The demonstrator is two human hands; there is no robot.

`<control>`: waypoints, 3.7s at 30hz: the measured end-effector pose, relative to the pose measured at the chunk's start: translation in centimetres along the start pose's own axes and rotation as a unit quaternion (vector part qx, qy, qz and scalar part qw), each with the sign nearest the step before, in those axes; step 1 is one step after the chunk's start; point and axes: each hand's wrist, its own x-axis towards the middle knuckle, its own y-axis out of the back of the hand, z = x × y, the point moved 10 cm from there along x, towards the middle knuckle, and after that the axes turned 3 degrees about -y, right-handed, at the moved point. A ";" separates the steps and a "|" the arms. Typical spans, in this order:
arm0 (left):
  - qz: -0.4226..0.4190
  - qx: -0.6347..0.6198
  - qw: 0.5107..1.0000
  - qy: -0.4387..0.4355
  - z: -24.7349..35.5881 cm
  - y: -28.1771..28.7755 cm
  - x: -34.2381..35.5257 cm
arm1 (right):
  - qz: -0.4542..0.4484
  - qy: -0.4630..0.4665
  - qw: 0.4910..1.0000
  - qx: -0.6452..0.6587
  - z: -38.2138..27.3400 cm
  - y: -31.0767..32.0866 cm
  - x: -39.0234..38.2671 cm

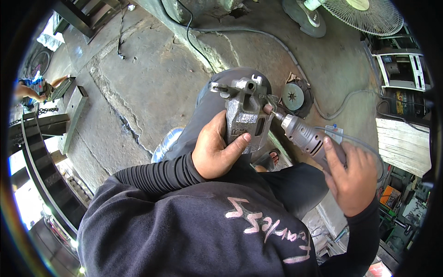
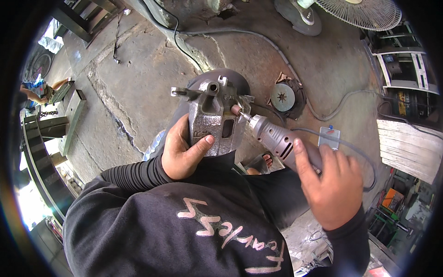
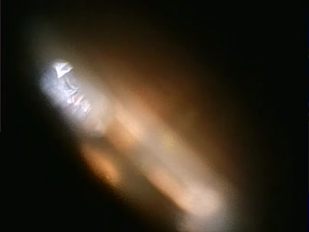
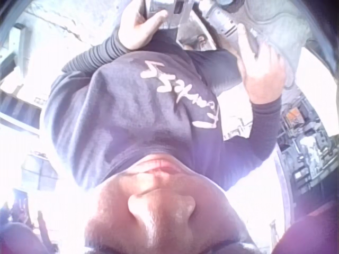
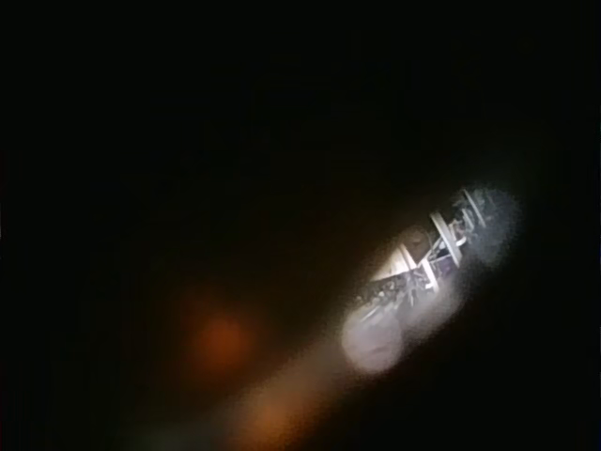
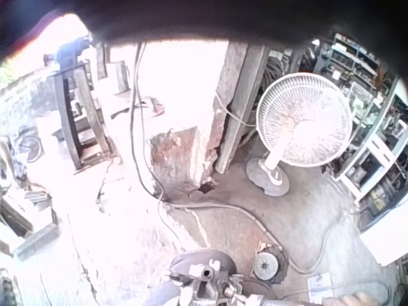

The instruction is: The person holds a metal brake caliper in their left hand and uses a rotary tool in their right hand to grind and smooth its surfaces. They rotate the part to access different areas and continue grinding throughout the clip.

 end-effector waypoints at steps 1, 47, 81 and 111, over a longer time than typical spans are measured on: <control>0.001 -0.005 1.000 -0.002 -0.1 0.0 0.0 | -0.001 -0.014 1.000 0.011 -0.4 -0.2 -0.3; 0.012 -0.060 0.998 -0.004 0.0 -0.2 -0.4 | 0.007 0.019 0.999 -0.037 -0.1 0.1 -0.2; -0.019 -0.074 0.997 0.003 0.1 -0.4 -0.1 | 0.046 0.137 0.987 -0.076 2.3 3.5 4.6; -0.008 -0.025 1.000 0.016 -0.3 0.2 -0.4 | -0.002 0.059 0.997 0.042 5.4 1.8 1.6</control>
